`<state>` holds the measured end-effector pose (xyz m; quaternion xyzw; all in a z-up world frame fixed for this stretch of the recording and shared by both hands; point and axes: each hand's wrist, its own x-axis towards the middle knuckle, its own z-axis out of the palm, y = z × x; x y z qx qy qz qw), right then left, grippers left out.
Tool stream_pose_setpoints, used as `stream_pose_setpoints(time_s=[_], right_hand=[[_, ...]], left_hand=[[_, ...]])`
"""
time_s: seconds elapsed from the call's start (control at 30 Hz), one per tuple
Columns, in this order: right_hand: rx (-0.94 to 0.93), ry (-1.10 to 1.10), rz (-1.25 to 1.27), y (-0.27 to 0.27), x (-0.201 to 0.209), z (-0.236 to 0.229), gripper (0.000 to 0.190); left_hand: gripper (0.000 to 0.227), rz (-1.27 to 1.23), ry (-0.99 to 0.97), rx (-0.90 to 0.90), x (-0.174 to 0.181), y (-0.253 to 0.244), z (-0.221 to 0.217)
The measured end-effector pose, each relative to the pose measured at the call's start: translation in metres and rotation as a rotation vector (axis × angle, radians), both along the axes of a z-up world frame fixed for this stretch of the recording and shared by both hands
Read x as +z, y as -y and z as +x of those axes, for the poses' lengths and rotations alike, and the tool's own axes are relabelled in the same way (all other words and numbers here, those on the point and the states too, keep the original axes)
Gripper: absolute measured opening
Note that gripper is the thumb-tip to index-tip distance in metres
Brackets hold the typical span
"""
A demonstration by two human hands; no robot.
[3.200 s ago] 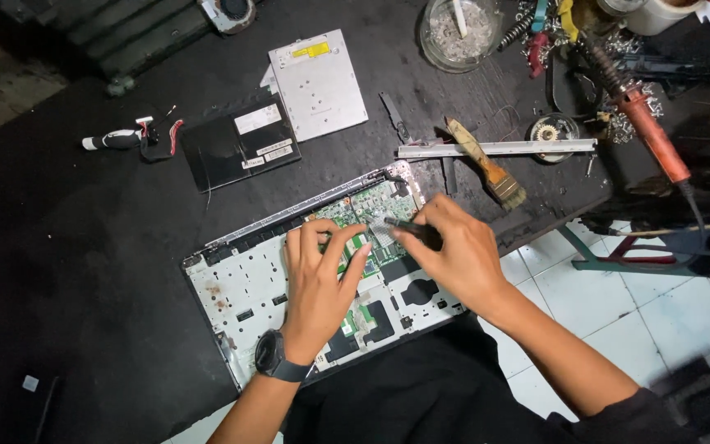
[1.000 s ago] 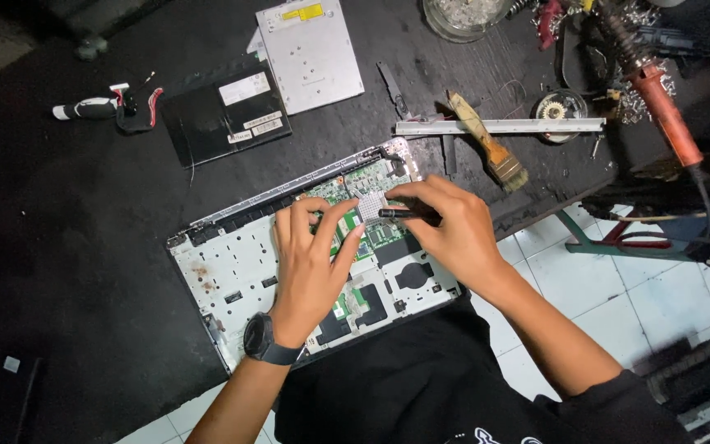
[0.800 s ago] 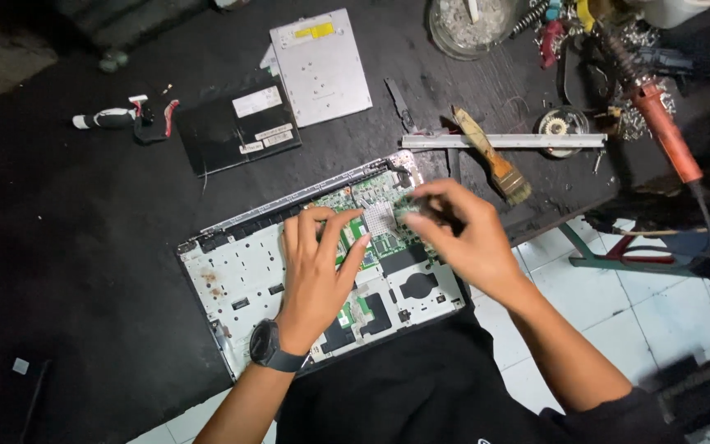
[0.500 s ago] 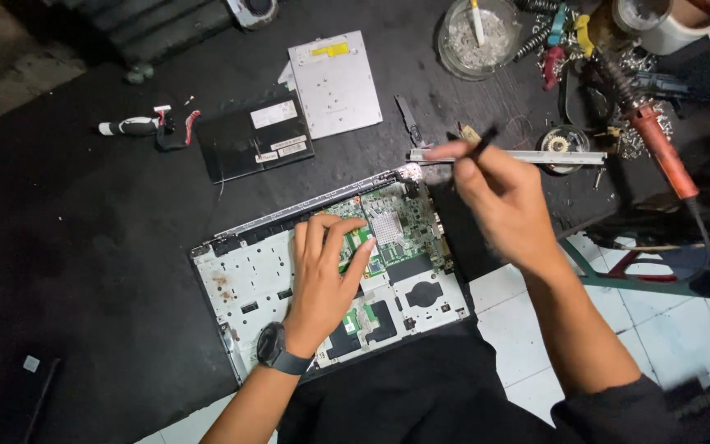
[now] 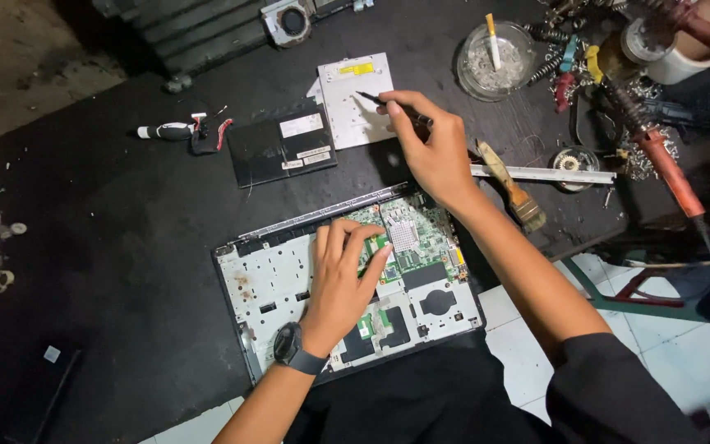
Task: The person uses a screwdriver to manipulate components on the exposed motherboard of a disassembled laptop. They then flip the laptop over to access the screen area, using a metal ruler to pry and remove the front bezel before flipping the device back over.
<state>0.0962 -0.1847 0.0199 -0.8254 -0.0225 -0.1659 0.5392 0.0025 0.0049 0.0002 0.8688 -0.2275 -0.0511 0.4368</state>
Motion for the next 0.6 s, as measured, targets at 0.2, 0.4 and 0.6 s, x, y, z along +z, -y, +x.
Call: stream_pose_setpoints(time_s=[0.2,0.4,0.6], right_hand=[[0.004,-0.013,-0.035,-0.0026,-0.0023,0.0004,0.022],[0.035,-0.015,-0.044,-0.0003,-0.0052,0.0035,0.022],[0.038,-0.008,-0.063,0.0012,-0.0101,0.0049,0.021]], left_hand=[[0.015,0.002,0.002,-0.005,-0.0002,-0.0008,0.0006],[0.013,-0.005,-0.001,-0.015,0.0006,-0.0004,0.0014],[0.012,-0.002,0.002,-0.018,0.0016,-0.0006,0.0009]])
